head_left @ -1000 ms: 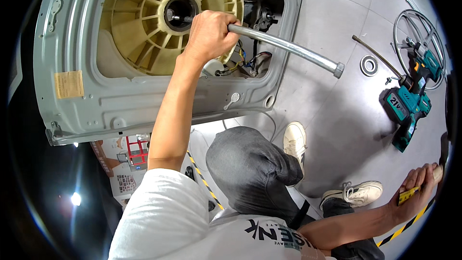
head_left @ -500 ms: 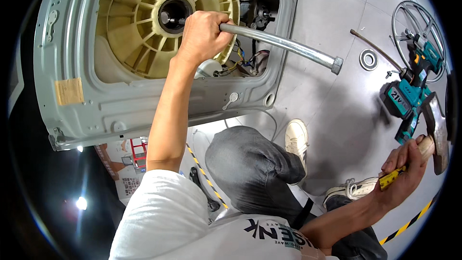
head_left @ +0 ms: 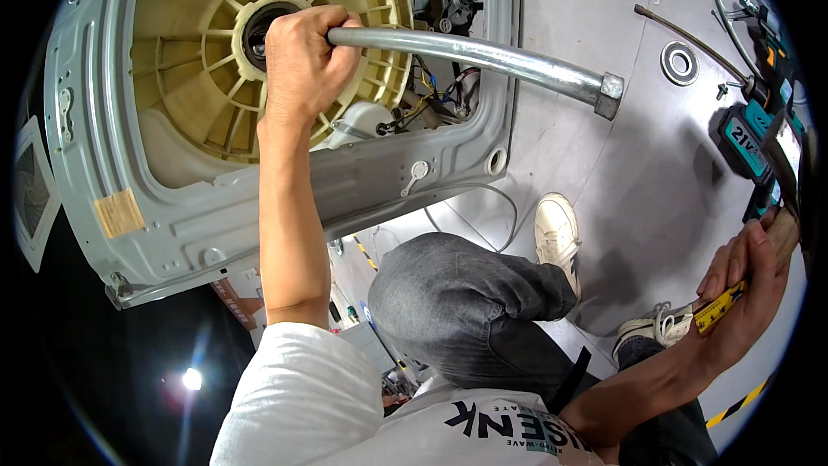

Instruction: The person uses a hammer to strike a metal rod inserted into the center of a washing machine's inner assembly, while holding the rod with their left hand.

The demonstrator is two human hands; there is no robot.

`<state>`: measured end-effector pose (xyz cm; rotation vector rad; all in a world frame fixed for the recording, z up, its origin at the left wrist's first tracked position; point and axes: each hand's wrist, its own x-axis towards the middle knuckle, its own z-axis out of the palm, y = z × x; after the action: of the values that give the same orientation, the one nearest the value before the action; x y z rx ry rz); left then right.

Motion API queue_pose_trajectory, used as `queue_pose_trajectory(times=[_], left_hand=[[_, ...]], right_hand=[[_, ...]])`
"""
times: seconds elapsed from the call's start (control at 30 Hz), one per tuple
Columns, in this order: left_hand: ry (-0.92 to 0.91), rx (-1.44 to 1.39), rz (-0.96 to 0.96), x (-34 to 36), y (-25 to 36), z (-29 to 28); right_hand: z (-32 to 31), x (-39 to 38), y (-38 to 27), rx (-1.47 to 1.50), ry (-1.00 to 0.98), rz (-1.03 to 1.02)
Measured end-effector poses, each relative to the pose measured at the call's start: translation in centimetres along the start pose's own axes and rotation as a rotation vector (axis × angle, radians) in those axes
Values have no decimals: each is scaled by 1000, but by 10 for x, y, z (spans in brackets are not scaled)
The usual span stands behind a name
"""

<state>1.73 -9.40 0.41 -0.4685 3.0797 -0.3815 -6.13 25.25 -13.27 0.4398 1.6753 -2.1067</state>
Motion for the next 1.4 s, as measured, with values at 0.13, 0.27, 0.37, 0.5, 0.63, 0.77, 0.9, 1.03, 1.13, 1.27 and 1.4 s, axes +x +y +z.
queue_pose_trajectory(times=[0.13, 0.27, 0.37, 0.5, 0.63, 0.77, 0.9, 1.03, 1.13, 1.27, 1.4], left_hand=[[7, 5, 0, 3, -5, 0], [29, 8, 39, 6, -10, 1], [-12, 16, -16, 5, -7, -1], [1, -8, -2, 4, -8, -1], [7, -14, 5, 6, -8, -2], [9, 10, 33, 8, -10, -3], [3, 29, 4, 5, -8, -1], [25, 15, 16, 4, -7, -1], [37, 15, 23, 3, -9, 0], [93, 29, 77, 3, -10, 4], [110, 54, 125, 0, -14, 13]], right_hand=[[6, 0, 0, 7, -13, -14], [2, 1, 1, 30, -66, -13], [-1, 1, 0, 40, -79, -17], [-3, 3, 0, 50, -45, -45], [-2, 4, -6, 66, 4, -12], [-8, 5, -2, 96, -19, -19], [-9, 6, -4, 79, -6, -28], [-15, 6, -5, 112, -23, -29], [-14, 3, -6, 151, -40, -17], [-7, -1, -12, 245, -40, -55], [-10, -2, -16, 264, -29, -50]])
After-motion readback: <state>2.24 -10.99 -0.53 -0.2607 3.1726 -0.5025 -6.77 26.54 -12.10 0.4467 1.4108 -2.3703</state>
